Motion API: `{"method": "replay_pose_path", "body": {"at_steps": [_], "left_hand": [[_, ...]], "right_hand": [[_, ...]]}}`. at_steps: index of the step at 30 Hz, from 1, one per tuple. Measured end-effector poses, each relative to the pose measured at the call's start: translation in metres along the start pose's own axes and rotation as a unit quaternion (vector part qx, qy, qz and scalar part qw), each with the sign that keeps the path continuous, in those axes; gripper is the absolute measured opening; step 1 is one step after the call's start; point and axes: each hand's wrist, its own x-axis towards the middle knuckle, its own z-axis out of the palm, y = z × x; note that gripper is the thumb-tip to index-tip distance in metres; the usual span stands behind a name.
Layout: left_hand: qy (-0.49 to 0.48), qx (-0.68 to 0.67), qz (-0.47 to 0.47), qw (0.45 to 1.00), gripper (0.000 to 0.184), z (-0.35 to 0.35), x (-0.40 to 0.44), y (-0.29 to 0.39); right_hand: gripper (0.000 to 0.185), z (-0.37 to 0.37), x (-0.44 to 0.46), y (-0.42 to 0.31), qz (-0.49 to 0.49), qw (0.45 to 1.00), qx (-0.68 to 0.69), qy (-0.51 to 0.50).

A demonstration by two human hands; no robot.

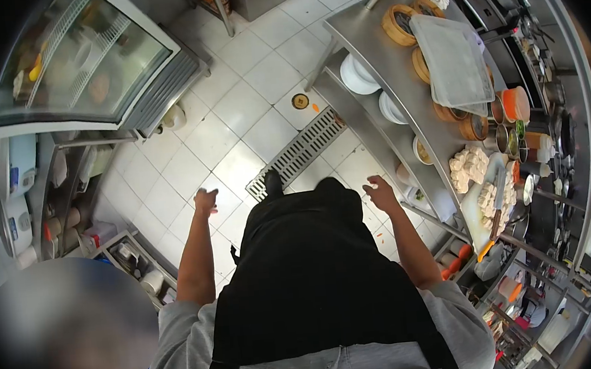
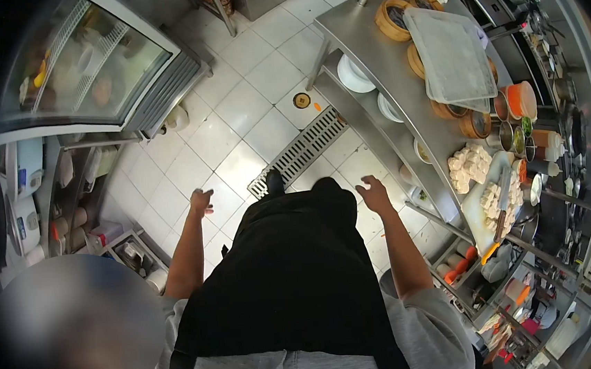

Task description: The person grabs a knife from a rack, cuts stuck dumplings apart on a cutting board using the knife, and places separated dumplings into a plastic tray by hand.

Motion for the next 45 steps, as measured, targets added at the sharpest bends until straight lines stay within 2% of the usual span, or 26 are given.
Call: {"method": "replay_pose_path", "body": {"at_steps": [1, 3, 6, 7, 9, 10, 12, 14, 16, 20, 22, 24, 26, 28, 32, 34, 35, 36, 37, 38, 39, 41, 42, 43, 44, 45], "left_hand": [[-0.010, -0.008, 0.016, 1.000, 0.072, -0.007, 0.004, 0.025], [0.024, -0.001, 0.108, 0.994, 0.067, -0.012, 0.012, 0.078], [0.028, 0.038, 0.214, 0.976, 0.070, -0.004, 0.048, 0.152], [0.011, 0.078, 0.240, 0.967, 0.070, -0.001, 0.065, 0.175], [0.027, 0.121, 0.279, 0.952, 0.068, 0.007, 0.074, 0.222], [0.028, 0.120, 0.266, 0.956, 0.068, 0.007, 0.064, 0.246], [0.049, 0.141, 0.341, 0.928, 0.063, 0.010, 0.056, 0.281], [0.041, 0.130, 0.362, 0.922, 0.058, 0.030, 0.077, 0.292], [0.006, 0.072, 0.343, 0.937, 0.052, 0.052, 0.099, 0.284], [0.030, 0.085, 0.359, 0.929, 0.045, 0.107, 0.161, 0.213], [-0.074, 0.021, 0.248, 0.966, 0.043, 0.120, 0.171, 0.195], [-0.110, -0.028, 0.245, 0.963, 0.042, 0.126, 0.182, 0.176], [-0.170, 0.118, 0.249, 0.946, 0.044, 0.110, 0.191, 0.182], [-0.238, 0.078, 0.235, 0.939, 0.045, 0.096, 0.200, 0.209], [-0.249, 0.035, 0.201, 0.947, 0.047, 0.071, 0.204, 0.246], [-0.262, 0.048, 0.188, 0.945, 0.048, 0.070, 0.210, 0.250], [-0.269, 0.075, 0.189, 0.941, 0.049, 0.071, 0.211, 0.253], [-0.277, 0.102, 0.191, 0.936, 0.050, 0.070, 0.210, 0.256], [-0.282, 0.116, 0.203, 0.931, 0.050, 0.072, 0.209, 0.259], [-0.286, 0.116, 0.207, 0.928, 0.050, 0.073, 0.206, 0.261], [-0.292, 0.108, 0.215, 0.926, 0.049, 0.076, 0.203, 0.260], [-0.297, 0.101, 0.231, 0.921, 0.048, 0.083, 0.196, 0.256], [-0.294, 0.062, 0.213, 0.930, 0.044, 0.090, 0.195, 0.248], [-0.287, 0.024, 0.199, 0.937, 0.040, 0.098, 0.197, 0.238], [-0.285, 0.018, 0.199, 0.938, 0.037, 0.109, 0.205, 0.218], [-0.256, -0.011, 0.220, 0.941, 0.036, 0.119, 0.210, 0.203]], "right_hand": [[0.044, 0.001, -0.002, 0.002, 0.003, 1.000, 0.000, 0.002], [0.035, 0.004, -0.007, 0.000, 0.174, 0.961, 0.200, -0.083], [0.023, 0.005, 0.000, -0.029, 0.266, 0.928, 0.257, -0.046], [0.023, 0.018, 0.010, -0.021, 0.268, 0.928, 0.256, -0.050], [0.016, 0.054, 0.041, 0.015, 0.146, 0.965, 0.216, -0.009], [0.016, 0.059, 0.057, -0.003, 0.092, 0.992, 0.088, 0.013], [0.026, 0.089, 0.094, -0.014, 0.049, 0.994, 0.098, 0.011], [0.039, 0.112, 0.136, -0.034, 0.074, 0.994, 0.077, -0.021], [0.050, 0.140, 0.180, -0.041, 0.114, 0.992, 0.048, -0.033], [0.045, 0.201, 0.285, 0.007, 0.047, 0.993, -0.080, -0.071], [0.044, 0.233, 0.334, 0.043, 0.065, 0.989, -0.114, -0.061], [0.052, 0.259, 0.375, 0.094, 0.098, 0.979, -0.160, -0.077], [0.058, 0.267, 0.412, 0.119, 0.188, 0.948, -0.225, -0.122], [0.064, 0.273, 0.445, 0.168, 0.171, 0.931, -0.234, -0.220], [0.068, 0.304, 0.494, 0.266, 0.164, 0.855, -0.444, -0.212], [0.060, 0.308, 0.505, 0.281, 0.196, 0.956, -0.218, 0.000], [0.058, 0.303, 0.511, 0.287, 0.105, 0.968, -0.229, -0.003], [0.053, 0.289, 0.518, 0.262, 0.237, 0.904, -0.293, -0.200], [0.049, 0.296, 0.506, 0.260, 0.219, 0.922, -0.287, -0.143], [0.049, 0.297, 0.494, 0.258, 0.199, 0.934, -0.284, -0.080], [0.042, 0.314, 0.466, 0.223, 0.015, 0.966, -0.170, 0.194], [0.021, 0.315, 0.413, 0.156, 0.037, 0.989, -0.084, 0.113], [0.013, 0.317, 0.385, 0.118, 0.089, 0.992, 0.037, 0.080], [0.012, 0.315, 0.358, 0.085, -0.010, 0.993, 0.110, 0.041], [0.021, 0.306, 0.339, 0.028, 0.107, 0.979, 0.174, 0.000], [0.028, 0.290, 0.319, -0.028, 0.130, 0.952, 0.274, -0.043]]}}
